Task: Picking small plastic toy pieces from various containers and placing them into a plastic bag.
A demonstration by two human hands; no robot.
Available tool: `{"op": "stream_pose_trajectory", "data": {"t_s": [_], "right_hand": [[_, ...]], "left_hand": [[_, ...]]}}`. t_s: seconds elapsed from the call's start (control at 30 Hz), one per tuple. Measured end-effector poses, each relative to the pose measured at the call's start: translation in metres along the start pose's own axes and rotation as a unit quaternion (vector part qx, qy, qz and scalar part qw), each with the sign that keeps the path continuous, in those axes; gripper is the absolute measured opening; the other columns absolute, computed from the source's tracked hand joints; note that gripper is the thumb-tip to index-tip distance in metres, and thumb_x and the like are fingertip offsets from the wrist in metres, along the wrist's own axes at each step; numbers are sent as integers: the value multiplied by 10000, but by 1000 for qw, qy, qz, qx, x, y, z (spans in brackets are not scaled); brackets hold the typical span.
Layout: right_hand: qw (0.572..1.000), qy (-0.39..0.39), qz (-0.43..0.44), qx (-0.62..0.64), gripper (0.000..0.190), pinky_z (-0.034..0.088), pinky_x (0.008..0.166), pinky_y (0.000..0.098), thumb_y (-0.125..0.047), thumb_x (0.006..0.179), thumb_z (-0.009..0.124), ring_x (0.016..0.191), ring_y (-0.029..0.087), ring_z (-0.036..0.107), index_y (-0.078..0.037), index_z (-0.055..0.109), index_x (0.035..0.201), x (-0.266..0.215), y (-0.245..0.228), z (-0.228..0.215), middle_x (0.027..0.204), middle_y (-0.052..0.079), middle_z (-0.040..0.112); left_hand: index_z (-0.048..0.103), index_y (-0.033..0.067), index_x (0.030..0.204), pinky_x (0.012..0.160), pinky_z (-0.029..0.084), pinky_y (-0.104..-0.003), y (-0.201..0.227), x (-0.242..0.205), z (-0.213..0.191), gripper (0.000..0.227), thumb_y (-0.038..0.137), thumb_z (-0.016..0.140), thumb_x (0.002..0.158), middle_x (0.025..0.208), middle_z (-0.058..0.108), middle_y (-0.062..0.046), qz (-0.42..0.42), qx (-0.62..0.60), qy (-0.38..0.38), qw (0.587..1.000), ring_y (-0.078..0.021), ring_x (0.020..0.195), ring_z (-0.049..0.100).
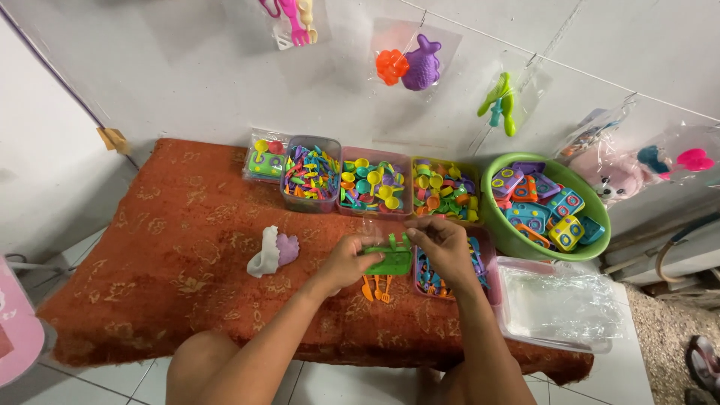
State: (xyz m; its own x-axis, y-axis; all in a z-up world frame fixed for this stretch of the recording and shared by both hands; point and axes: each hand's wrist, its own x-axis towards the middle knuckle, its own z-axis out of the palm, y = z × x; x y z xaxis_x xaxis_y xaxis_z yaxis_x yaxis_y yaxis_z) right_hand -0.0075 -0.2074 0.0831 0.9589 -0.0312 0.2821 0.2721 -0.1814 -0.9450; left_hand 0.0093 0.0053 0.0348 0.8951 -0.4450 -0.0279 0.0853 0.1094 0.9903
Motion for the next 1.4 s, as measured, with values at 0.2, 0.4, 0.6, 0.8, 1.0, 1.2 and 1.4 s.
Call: {"op": "stream_pose_trajectory", "data": {"t_s": [0.2, 0.4, 0.6, 0.8, 1.0, 1.2, 1.4], "right_hand": [[1000, -11, 0, -21, 179, 540, 709, 375, -4, 861, 810, 736, 197, 620, 67, 780, 1023, -3, -6, 3, 739, 188, 716], [1000, -12, 8, -25, 144, 573, 753, 394, -30, 889, 802, 746, 198, 654, 55, 774, 1002, -1, 4, -3, 742, 179, 724], [1000, -20, -3, -21, 153, 570, 750, 402, -21, 904, 779, 748, 205, 650, 53, 773, 1037, -3, -1, 0, 776, 196, 743], [1000, -23, -4, -15, 168, 584, 743, 405, -11, 897, 776, 743, 227, 692, 50, 774, 1053, -4, -4, 4, 791, 201, 756], [1000, -9, -5, -19, 140, 590, 773, 371, -16, 883, 794, 778, 168, 675, 43, 783, 1009, -4, 3, 5, 784, 148, 750], [998, -60, -16, -32, 110, 605, 789, 431, -14, 916, 761, 828, 260, 731, 32, 794, 1010, -7, 3, 5, 828, 210, 770], [986, -79, 40, -141, 204, 606, 834, 462, -64, 896, 776, 926, 354, 755, 2, 773, 1090, -4, 0, 18, 969, 215, 773]], "left_hand": [[723, -30, 1181, 769, 472, -318, 11, -2, 0, 286, 52, 662, 914, 903, 720, -132, 5, 35, 0, 999, -190, 769, 609], [739, -11, 1178, 761, 443, -289, 18, -7, 4, 300, 63, 657, 898, 897, 693, -67, 2, 55, 15, 998, -147, 812, 574], [718, -41, 1190, 677, 475, -292, 22, -5, 7, 305, 40, 654, 903, 894, 700, -161, 7, 47, 17, 999, -198, 754, 598], [735, -29, 1173, 651, 512, -275, 30, -8, 8, 315, 28, 670, 870, 893, 706, -153, 18, 46, 25, 998, -177, 776, 615], [704, -19, 1234, 622, 571, -268, -1, 4, -3, 386, 61, 723, 858, 991, 730, -187, 32, 24, 16, 999, -205, 817, 665], [669, 3, 1298, 732, 612, -355, 17, 4, -9, 458, 146, 757, 872, 1176, 707, -257, 99, -70, 8, 993, -331, 996, 708], [768, 77, 1151, 788, 611, -255, 50, -7, -6, 242, 173, 712, 936, 1058, 783, -97, 115, -65, 165, 977, -108, 975, 691]]}}
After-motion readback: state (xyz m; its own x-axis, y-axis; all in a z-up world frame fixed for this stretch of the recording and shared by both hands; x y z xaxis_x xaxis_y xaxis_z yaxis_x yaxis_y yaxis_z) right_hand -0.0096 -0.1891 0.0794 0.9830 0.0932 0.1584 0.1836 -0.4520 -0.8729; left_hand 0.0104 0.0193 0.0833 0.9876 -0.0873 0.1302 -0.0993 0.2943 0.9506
